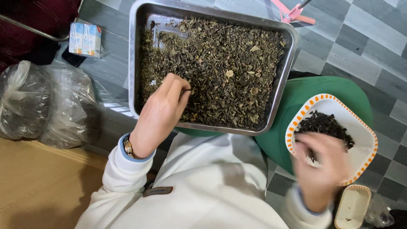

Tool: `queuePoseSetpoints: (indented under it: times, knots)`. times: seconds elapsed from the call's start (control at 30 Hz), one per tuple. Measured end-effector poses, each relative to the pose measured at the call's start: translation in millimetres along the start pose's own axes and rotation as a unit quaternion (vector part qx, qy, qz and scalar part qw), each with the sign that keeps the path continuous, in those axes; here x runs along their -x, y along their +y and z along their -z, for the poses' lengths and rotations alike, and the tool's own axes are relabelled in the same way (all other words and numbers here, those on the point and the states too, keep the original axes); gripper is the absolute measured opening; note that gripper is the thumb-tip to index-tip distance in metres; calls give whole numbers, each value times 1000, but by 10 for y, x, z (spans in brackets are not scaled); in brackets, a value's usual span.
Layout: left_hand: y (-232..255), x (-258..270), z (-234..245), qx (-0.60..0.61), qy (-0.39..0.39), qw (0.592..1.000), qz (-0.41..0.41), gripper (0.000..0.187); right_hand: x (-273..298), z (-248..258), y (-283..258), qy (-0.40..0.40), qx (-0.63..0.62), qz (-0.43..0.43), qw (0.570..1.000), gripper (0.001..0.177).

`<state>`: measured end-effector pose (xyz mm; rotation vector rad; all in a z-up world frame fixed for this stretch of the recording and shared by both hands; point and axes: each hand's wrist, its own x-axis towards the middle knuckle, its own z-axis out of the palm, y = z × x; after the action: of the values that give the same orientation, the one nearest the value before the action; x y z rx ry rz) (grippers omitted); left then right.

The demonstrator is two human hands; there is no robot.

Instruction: Sort dried tea leaves from a large metal tray into a smaller plastic bowl, selecting specific leaves by hand.

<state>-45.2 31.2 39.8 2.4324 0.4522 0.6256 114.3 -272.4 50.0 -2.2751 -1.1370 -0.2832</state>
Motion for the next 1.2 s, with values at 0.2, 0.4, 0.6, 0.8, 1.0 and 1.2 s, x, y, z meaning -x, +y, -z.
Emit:
queuePoseSetpoints:
  times: [0.2, 0.4, 0.6, 0.8, 1.0, 1.2]
  knots:
    - [-8, 178, -225, -6, -53, 996, -68, 10, -444, -892, -551, -57, -192, 123, 972, 12]
    - [290, 142, -257, -34, -54, 988, -144, 8, -575, -1047, -677, -79, -231, 116, 963, 11]
    - [344, 93, -257, -6, -39, 984, -173, 7, -524, -989, -602, -106, -282, 72, 951, 10]
    - [284, 99, -295, 12, -59, 982, -180, 14, -513, -953, -590, -128, -292, 52, 946, 12]
    - [375, 48, -273, -27, -83, 978, -190, 10, -478, -947, -540, -134, -301, 48, 943, 9]
    - [427, 99, -491, 26, -155, 970, -187, 11, -363, -811, -415, -147, -280, 43, 948, 9]
